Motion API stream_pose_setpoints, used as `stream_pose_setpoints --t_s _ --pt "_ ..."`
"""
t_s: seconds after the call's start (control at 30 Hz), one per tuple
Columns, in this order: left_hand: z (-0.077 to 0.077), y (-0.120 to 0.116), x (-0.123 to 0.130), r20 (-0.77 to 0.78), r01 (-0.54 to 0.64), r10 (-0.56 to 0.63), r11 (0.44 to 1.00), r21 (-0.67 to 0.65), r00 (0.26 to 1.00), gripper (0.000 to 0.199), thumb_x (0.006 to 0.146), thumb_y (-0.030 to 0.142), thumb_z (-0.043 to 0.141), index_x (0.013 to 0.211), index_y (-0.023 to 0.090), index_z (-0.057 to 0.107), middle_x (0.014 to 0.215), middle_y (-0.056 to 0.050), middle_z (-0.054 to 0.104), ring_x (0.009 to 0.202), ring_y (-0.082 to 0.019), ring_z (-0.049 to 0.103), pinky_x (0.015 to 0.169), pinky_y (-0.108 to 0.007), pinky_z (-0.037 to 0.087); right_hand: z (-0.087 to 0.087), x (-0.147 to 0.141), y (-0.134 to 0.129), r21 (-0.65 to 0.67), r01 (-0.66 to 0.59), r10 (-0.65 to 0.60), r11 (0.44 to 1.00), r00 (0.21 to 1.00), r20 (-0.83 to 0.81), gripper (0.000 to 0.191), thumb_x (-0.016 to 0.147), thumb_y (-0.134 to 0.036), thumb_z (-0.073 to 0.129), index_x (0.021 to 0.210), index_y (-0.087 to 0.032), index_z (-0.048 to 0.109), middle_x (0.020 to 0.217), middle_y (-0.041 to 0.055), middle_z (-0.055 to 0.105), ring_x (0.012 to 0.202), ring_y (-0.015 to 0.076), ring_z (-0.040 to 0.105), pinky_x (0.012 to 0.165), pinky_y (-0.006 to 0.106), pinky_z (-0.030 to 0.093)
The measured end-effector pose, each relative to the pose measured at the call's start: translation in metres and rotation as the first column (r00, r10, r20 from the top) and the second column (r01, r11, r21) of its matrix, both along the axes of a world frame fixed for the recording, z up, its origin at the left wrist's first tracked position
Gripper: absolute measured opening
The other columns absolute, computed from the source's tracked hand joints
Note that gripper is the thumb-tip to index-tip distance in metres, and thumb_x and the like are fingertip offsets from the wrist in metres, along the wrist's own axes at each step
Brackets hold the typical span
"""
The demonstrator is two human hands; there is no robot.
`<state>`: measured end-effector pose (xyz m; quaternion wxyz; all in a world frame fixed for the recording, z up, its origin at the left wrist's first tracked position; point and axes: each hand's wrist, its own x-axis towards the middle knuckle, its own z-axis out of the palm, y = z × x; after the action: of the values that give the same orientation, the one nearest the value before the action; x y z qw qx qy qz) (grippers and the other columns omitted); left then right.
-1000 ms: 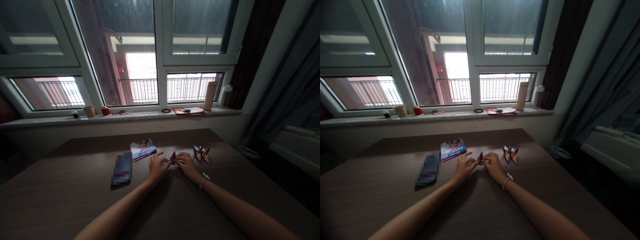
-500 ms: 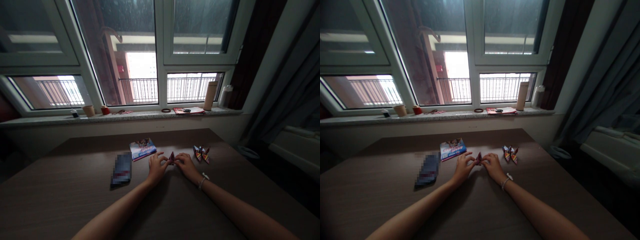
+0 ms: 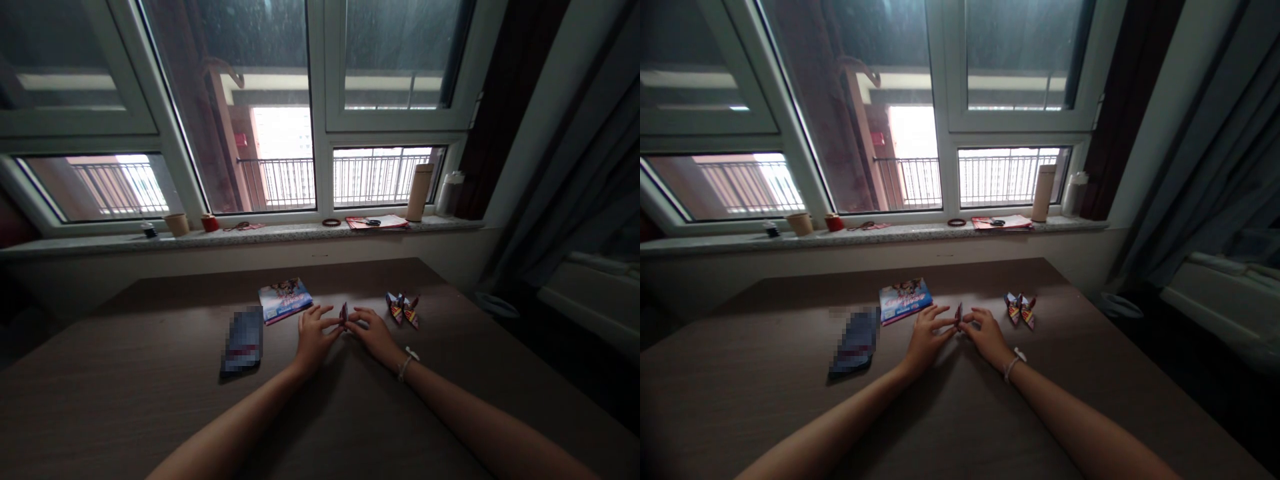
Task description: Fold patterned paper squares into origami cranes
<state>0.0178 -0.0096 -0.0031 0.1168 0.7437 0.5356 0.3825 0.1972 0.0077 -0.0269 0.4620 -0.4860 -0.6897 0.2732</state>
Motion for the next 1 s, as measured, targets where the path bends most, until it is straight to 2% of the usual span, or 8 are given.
stream_pose_setpoints --t_s 0.13,0.3,1.0 --pt "-0.0022 0.0012 -0.0006 -0.018 0.01 -0.011 0.999 -0.045 1.0 0.019 0.077 0.027 0.076 0.094 0.035 0.077 0.127 0.0 0.064 0.127 -0.028 0.044 0.11 -0.052 0.03 -0.0004 0.0 0.0011 -0.03 -0.017 0.017 0.999 1.0 -0.005 0.014 0.08 -0.03 0.064 0.086 -0.022 0.075 0.112 0.0083 0.066 0.123 0.0249 0.05 0.108 0.039 0.034" --pt "-0.0056 0.0029 -0.0009 -0.007 0.001 -0.002 0.998 -0.059 1.0 0.018 0.075 0.027 0.077 0.091 0.034 0.078 0.126 -0.001 0.065 0.127 -0.028 0.045 0.11 -0.051 0.031 0.0004 -0.0004 0.001 -0.002 -0.04 0.04 0.999 0.999 0.0 0.009 0.079 -0.024 0.064 0.081 -0.022 0.073 0.103 0.0049 0.071 0.122 0.0248 0.049 0.108 0.042 0.033" --pt "-0.0036 0.0041 -0.0014 -0.024 0.034 -0.037 0.993 -0.113 0.999 0.008 0.076 0.026 0.075 0.083 0.031 0.078 0.126 0.001 0.065 0.127 -0.028 0.046 0.112 -0.052 0.026 0.0018 -0.0008 -0.0001 0.01 -0.047 0.048 0.999 0.999 -0.02 0.006 0.075 -0.028 0.071 0.076 -0.022 0.072 0.098 0.0048 0.073 0.119 0.0271 0.05 0.105 0.042 0.034"
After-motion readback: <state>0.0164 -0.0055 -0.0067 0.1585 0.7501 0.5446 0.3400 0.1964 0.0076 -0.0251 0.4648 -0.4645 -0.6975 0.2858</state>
